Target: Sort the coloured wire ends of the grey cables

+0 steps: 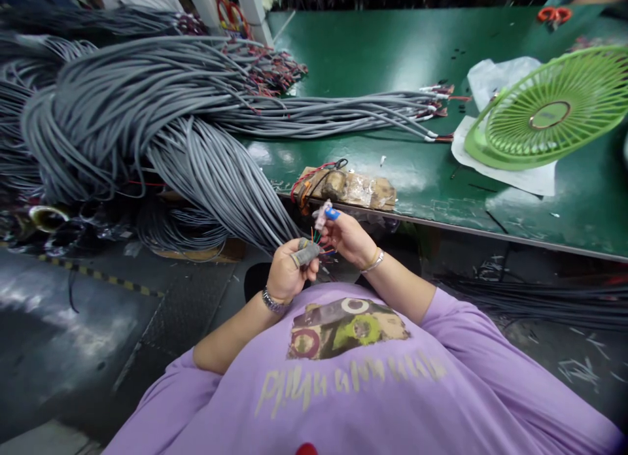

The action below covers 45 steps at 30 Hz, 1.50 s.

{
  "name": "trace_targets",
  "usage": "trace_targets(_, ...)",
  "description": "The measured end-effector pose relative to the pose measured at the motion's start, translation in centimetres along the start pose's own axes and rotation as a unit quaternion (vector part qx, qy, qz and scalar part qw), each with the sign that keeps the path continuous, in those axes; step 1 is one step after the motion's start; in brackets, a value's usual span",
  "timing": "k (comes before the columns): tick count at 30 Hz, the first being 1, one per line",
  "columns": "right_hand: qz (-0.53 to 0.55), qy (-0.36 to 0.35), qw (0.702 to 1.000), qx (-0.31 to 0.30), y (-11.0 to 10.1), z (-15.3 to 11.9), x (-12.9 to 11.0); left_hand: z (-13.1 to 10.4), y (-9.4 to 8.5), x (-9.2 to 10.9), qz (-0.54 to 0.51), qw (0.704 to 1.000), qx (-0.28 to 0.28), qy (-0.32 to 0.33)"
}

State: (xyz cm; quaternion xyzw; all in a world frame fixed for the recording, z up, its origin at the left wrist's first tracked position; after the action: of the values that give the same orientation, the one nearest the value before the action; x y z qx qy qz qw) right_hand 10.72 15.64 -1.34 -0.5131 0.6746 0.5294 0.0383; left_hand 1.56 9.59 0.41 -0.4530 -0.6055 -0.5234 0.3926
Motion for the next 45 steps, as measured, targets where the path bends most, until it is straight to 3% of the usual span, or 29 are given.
trace_targets(4, 0.002, -0.02, 1.0, 0.024, -0.8, 0.3, 0.0, 0.3, 0.2, 0.0, 0.0, 1.0, 0.013, 0.007)
trace_targets(11, -0.009, -0.041, 0.999, 0.015, -0.3, -0.1, -0.6, 0.5, 0.3, -0.2, 0.002, 1.0, 0.014, 0.022)
trace_targets(16, -0.017, -0.066, 0.997, 0.048, -1.0, 0.1, -0.4, 0.5, 0.3, -0.2, 0.001, 1.0, 0.015, 0.009)
trace_targets(24, 0.026, 0.017, 1.0, 0.004, 0.3, 1.4, 0.9, 0.6, 0.4, -0.4, -0.003, 1.0, 0.003, 0.017)
trace_targets(30, -0.029, -0.058, 0.996, 0.065, -0.3, 0.8, -0.2, 0.6, 0.4, -0.3, -0.013, 1.0, 0.002, 0.02)
trace_targets(36, 0.05, 0.005, 0.998, 0.03, 0.0, 1.6, 1.0, 0.7, 0.2, -0.8, -0.002, 1.0, 0.005, 0.006)
trace_targets(45, 0.084, -0.011, 0.996, 0.037, 0.1, 1.7, 0.8, 0.9, -0.1, -1.2, 0.008, 1.0, 0.01, 0.008)
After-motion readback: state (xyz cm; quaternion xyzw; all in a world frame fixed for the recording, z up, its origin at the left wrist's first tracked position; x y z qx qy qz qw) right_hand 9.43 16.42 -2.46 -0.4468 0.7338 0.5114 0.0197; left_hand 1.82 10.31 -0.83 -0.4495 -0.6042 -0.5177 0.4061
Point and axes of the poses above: each hand's wrist, its own z-axis towards the middle knuckle, its own y-axis out of the palm, x = y × z, the point moved 10 cm from there along z, towards the middle knuckle, and after that the axes turned 12 degrees about y, right-handed, at the moved point
